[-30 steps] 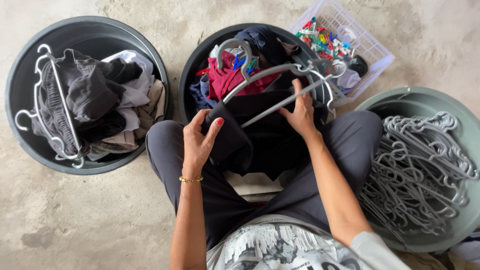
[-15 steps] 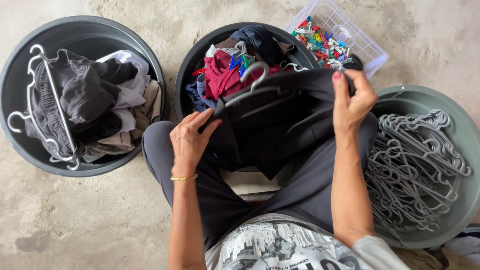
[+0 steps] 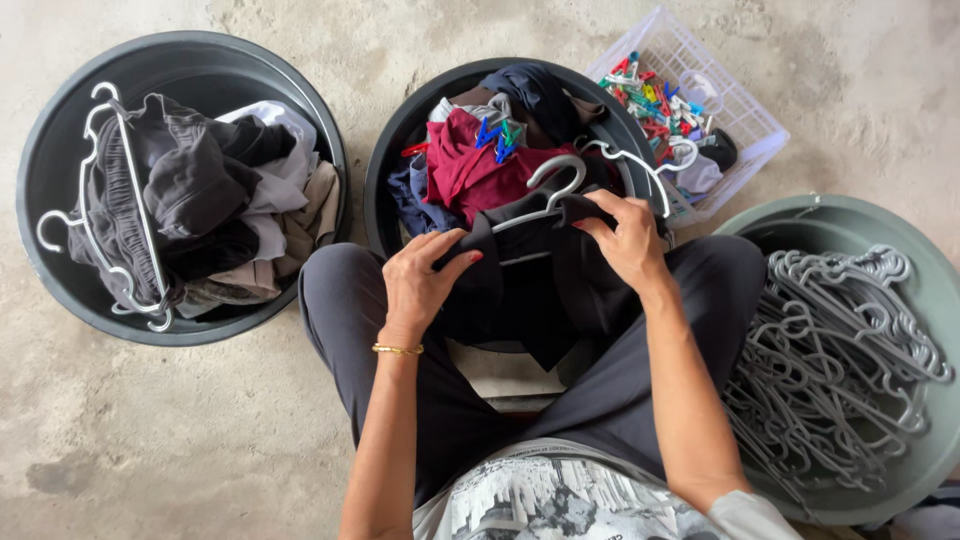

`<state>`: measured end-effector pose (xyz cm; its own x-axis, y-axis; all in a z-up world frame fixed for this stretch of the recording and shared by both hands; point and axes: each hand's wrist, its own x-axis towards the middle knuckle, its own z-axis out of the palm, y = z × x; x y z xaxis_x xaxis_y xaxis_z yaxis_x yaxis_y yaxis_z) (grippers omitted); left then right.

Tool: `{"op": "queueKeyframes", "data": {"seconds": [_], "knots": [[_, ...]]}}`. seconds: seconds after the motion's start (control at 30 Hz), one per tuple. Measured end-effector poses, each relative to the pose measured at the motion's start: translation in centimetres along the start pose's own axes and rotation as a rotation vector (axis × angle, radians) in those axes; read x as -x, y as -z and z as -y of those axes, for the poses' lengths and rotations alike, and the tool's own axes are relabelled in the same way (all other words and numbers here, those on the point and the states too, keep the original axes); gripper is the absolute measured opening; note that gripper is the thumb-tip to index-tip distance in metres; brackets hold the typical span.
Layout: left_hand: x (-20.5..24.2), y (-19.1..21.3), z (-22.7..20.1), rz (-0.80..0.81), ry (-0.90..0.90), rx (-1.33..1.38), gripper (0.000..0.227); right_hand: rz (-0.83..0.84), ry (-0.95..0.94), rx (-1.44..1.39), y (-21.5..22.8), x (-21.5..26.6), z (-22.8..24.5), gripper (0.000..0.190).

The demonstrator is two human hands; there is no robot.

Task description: The person sorts items of clothing from a central basin into separate bins, placing some on hangers and securing others with clips before walking to a washing area and placing a load into a machine.

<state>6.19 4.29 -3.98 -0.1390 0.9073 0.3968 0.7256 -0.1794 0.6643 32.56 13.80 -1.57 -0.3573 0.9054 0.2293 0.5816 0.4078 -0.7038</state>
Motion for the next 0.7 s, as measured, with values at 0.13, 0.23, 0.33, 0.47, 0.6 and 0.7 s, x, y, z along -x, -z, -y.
{"op": "queueKeyframes", "data": {"seconds": [0.13, 0.23, 0.33, 0.47, 0.6, 0.7], "knots": [[0.9, -1.4, 0.5, -0.078, -0.096, -0.002, 0.03, -0.078, -0.185, -0.126, -3.7, 1.8, -5.4, 0.026], [1.5, -3.5, 2.7, -0.103, 0.059, 0.125, 0.03, -0.007, -0.315, -0.021, -4.9, 2.6, -9.9, 0.034], [3.0, -6.6, 5.7, 0.098, 0.201, -0.039, 0.051, 0.058, -0.365, 0.119, -7.1, 2.9, -13.0, 0.038], [6.3, -11.1, 7.8, 0.509, 0.37, -0.243, 0.067, -0.122, -0.117, 0.326, -9.8, 2.5, -14.1, 0.038], [7.9, -14.0, 8.4, 0.66, 0.399, -0.246, 0.066, -0.31, -0.009, 0.242, -12.0, -0.7, -13.0, 0.018], [8.1, -14.3, 8.1, 0.643, 0.375, -0.26, 0.064, -0.218, -0.047, -0.087, -14.6, -4.8, -11.6, 0.013]]}}
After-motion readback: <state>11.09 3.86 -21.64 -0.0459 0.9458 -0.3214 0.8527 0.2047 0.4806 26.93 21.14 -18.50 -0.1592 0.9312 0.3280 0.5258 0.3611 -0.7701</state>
